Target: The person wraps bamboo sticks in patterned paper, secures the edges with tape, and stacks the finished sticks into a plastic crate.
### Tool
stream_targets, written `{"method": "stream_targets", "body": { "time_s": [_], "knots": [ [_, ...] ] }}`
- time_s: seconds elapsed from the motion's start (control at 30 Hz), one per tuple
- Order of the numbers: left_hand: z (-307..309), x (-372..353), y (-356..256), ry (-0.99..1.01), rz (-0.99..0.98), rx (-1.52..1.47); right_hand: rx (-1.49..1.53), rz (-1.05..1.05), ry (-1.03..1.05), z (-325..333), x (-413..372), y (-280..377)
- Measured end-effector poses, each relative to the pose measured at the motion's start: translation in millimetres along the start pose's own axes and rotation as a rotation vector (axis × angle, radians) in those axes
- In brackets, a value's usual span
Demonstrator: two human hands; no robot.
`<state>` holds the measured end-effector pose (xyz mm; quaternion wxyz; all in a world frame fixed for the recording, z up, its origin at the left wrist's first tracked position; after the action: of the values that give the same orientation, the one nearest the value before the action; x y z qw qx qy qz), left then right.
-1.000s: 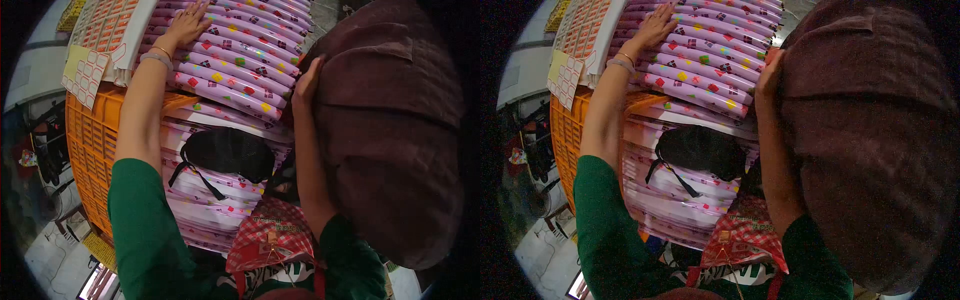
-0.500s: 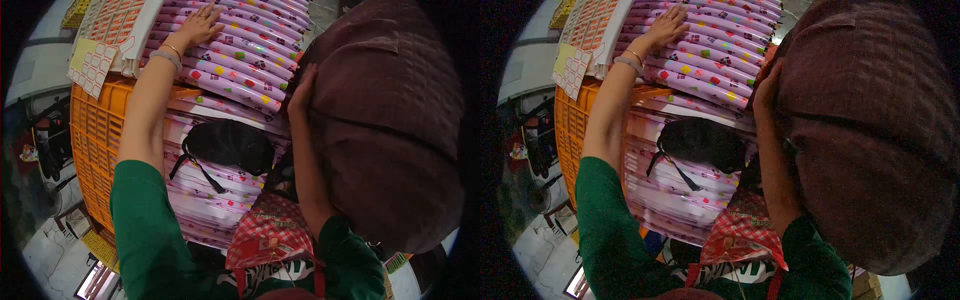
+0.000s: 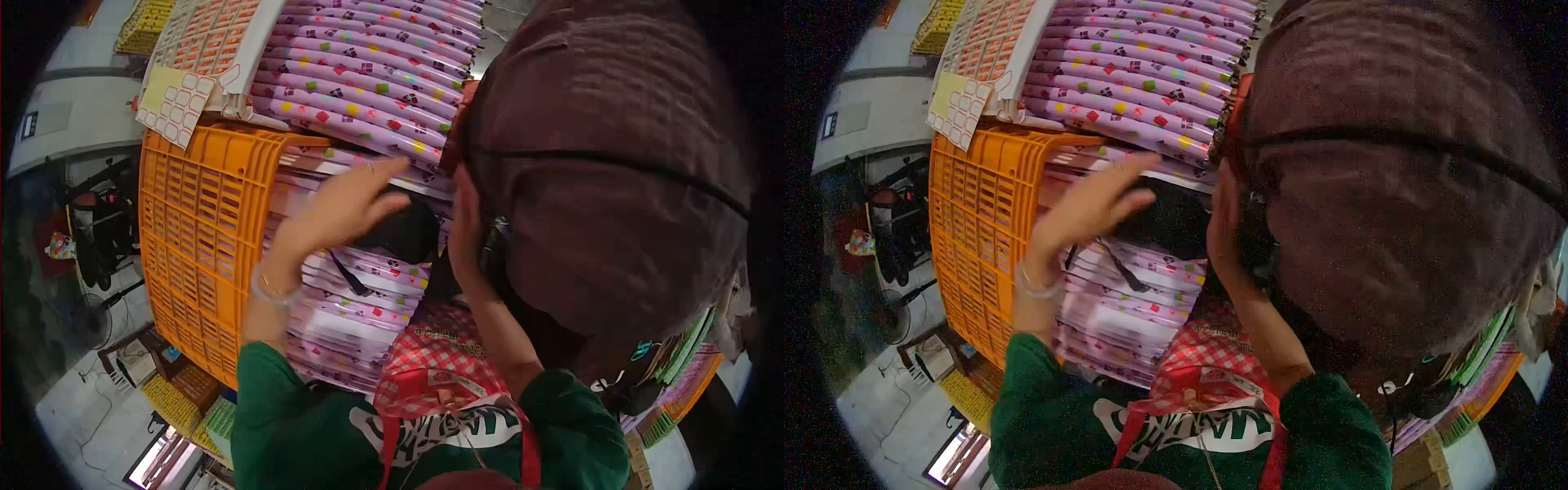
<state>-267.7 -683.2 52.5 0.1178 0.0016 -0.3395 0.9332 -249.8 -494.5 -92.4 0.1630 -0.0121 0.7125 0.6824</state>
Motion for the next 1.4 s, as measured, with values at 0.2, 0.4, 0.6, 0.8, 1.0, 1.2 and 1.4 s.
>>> {"method": "stream_targets", "body": {
  "time_s": [0.2, 0.4, 0.6, 0.8, 1.0, 1.2, 1.4],
  "knots": [
    [-131, -110, -93, 0.718, 0.214, -0.328, -0.224, -0.201, 0.332, 93, -108, 48],
    [-200, -147, -185, 0.713, 0.156, -0.17, -0.308, -0.196, 0.163, 214, -166, 17],
    [-235, -147, -273, 0.793, -0.077, -0.047, -0.41, -0.133, 0.032, 339, -241, 29],
    [-284, -126, -344, 0.685, -0.195, -0.103, -0.306, -0.528, -0.327, 479, -319, 59],
    [-313, -103, -437, 0.591, -0.39, 0.129, -0.307, -0.476, -0.903, 602, -399, 91],
    [-352, -88, -474, 0.597, -0.73, 0.108, -0.728, -0.23, -1.518, 713, -445, 64],
    [-346, -55, -460, 1.144, -0.81, 0.57, -0.985, -0.145, -1.593, 819, -437, 33]
  ]
}}
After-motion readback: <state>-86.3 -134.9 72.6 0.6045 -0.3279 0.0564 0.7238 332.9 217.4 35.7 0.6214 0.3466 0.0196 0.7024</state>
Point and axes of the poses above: each hand's wrist, its own x-axis towards the middle knuckle, its own z-axis out of the back of the hand, y = z × x, the point moved 3 cm from there along x, towards the middle knuckle, and after that the axes turned 15 degrees about -y, right-handed, at the moved point
